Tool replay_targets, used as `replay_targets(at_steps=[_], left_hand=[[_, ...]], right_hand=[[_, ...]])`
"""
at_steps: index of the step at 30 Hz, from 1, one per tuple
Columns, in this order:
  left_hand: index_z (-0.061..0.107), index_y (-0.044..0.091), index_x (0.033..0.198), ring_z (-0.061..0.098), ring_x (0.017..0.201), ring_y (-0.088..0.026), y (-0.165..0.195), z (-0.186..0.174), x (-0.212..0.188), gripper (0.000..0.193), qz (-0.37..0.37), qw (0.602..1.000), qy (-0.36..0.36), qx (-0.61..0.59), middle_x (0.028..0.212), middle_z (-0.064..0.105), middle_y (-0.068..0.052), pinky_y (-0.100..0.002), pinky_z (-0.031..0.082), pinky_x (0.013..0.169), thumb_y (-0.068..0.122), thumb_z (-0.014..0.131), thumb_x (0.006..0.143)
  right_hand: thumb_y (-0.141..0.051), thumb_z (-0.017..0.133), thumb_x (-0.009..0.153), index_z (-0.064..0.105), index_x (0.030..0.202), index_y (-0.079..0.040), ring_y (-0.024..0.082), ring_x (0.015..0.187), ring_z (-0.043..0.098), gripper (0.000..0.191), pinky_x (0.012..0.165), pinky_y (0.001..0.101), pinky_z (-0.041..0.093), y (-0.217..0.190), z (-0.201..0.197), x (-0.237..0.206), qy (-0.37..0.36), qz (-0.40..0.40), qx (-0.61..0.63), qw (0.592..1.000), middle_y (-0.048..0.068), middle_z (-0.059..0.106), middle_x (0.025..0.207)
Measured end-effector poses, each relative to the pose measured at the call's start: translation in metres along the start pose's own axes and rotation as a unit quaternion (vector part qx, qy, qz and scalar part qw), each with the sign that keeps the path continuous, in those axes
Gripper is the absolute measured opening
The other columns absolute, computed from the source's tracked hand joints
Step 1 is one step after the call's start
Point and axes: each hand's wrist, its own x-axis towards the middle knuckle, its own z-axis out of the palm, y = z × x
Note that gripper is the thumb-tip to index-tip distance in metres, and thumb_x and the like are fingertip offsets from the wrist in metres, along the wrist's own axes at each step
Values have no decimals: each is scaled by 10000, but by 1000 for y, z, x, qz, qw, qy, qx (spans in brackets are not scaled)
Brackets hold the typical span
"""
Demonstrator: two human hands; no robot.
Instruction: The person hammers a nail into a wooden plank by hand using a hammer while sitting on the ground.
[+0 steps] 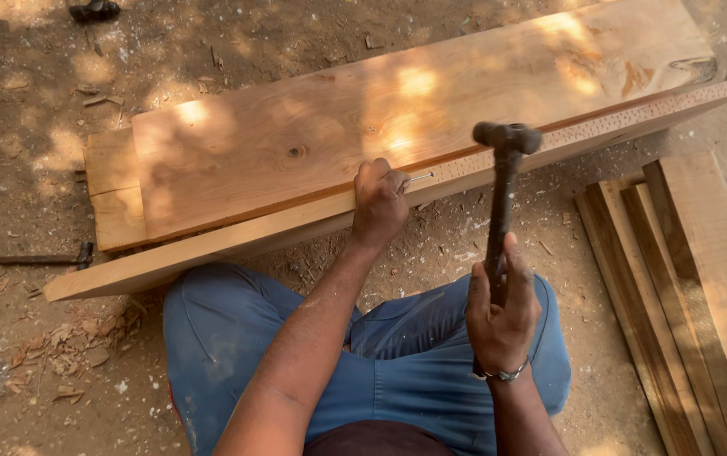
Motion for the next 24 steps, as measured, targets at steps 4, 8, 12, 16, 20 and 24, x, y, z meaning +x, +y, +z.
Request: replay_targets(at_steps=[4, 8, 12, 16, 20, 24], left_hand=[[714, 68, 808, 541, 781, -207, 2, 1, 2, 140, -16, 998, -56, 17, 720, 610, -37, -354, 479, 661, -8, 680, 921], [684, 63, 777, 547, 815, -208, 5, -2, 7, 114, 2, 1000, -16, -18, 814, 604, -61, -338, 499, 684, 20, 712, 878], [702, 65, 771, 555, 837, -212, 2, -13, -2, 134, 27, 999, -15, 11, 806, 601, -55, -359, 490, 732, -36, 682, 856], [712, 89, 781, 562, 897, -220, 0, -11, -7, 131, 52, 998, 15, 45, 802, 595, -42, -356, 480, 763, -11, 683, 861], [739, 78, 788, 500, 806, -211, -5, -5, -1, 127, 25, 998, -31, 39, 763, 578, -38, -341, 463, 700, -10, 688, 862], [743, 57, 786, 487, 796, -205, -9, -5, -2, 99, -16, 999, -27, 26, 750, 563, -46, -342, 448, 689, 20, 706, 870]], right_hand=[[-45, 648, 1021, 440, 1543, -55, 123, 670, 598, 561, 568, 268, 469, -3, -1, -3, -14, -71, -100, 992, 81, 636, 833], [-48, 698, 931, 497, 1499, -84, 127, 581, 630, 603, 481, 280, 472, -3, -6, -5, -98, 54, -94, 989, 58, 671, 767], [-61, 652, 1017, 451, 1531, -71, 121, 642, 636, 552, 511, 276, 472, -3, -8, -9, -13, 9, -30, 999, 41, 659, 830], [-67, 672, 1023, 480, 1523, -108, 115, 699, 607, 537, 615, 275, 499, -1, -7, -11, 0, -65, -95, 993, 67, 645, 886], [-78, 677, 952, 471, 1532, -131, 112, 553, 604, 617, 451, 291, 468, 2, -9, -9, -108, 144, -103, 978, 58, 668, 744], [-76, 624, 1049, 408, 1580, -89, 104, 679, 603, 574, 540, 293, 465, 5, -10, -10, -5, 17, -6, 1000, 55, 661, 873]])
